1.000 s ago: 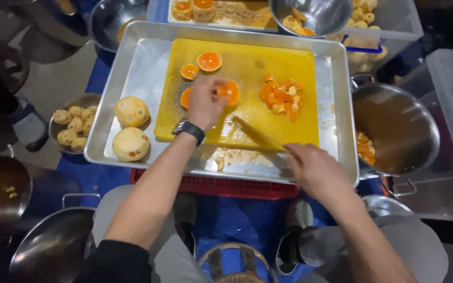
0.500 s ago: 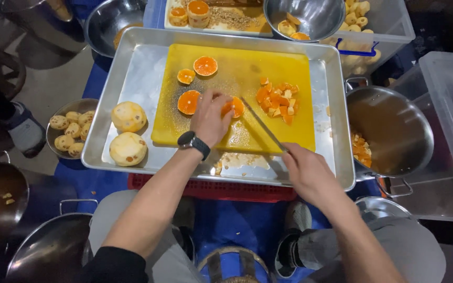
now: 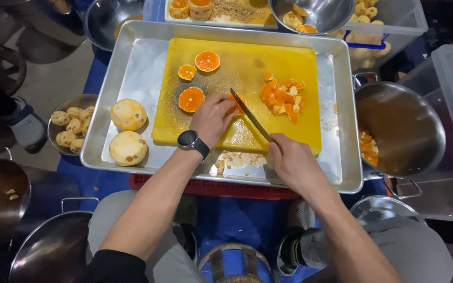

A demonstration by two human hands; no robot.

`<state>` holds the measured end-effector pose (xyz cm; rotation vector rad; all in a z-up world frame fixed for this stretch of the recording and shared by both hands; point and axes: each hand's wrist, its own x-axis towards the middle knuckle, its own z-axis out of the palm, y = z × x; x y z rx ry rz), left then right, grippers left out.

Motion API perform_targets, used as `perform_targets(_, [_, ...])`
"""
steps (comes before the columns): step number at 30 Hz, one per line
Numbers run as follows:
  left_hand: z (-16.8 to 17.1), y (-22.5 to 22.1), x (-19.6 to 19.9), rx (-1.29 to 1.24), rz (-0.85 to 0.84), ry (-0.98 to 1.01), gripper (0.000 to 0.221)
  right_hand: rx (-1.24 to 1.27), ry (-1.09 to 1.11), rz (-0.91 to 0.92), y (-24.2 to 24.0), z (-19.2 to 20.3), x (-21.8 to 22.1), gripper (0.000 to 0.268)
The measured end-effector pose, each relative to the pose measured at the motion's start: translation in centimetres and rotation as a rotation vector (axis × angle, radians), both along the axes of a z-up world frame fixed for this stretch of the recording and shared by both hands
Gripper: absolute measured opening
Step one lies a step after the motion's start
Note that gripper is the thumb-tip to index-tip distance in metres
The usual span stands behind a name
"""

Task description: Peeling and dicing oranges on a cutting board in a food preparation environment.

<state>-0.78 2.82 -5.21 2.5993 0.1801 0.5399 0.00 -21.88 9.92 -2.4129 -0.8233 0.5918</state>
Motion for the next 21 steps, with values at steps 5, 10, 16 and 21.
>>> perform_targets(5, [0.4,-0.3,0.0,-0.001,-0.006,-0.015,0.019,0.008,-0.092,0.022,3.7,-4.4,3.7,0.039])
perform_targets(10, [1.9,-0.5,-0.8,-0.013,0.017,0.031,0.02,-0.067,-0.043,0.01,2.5,-1.4,1.5,0.041])
perform_targets(16, [2.2,-0.3,-1.2,-0.026,0.045,0.03,0.025,-0.164,0.028,-0.071,-1.9,2.1,-1.7,0.043])
perform_targets(21, [2.5,-0.8,-1.2,-0.038,0.057,0.067,0.02,-0.088,-0.033,-0.034,-1.1,-0.7,-1.5,0.042])
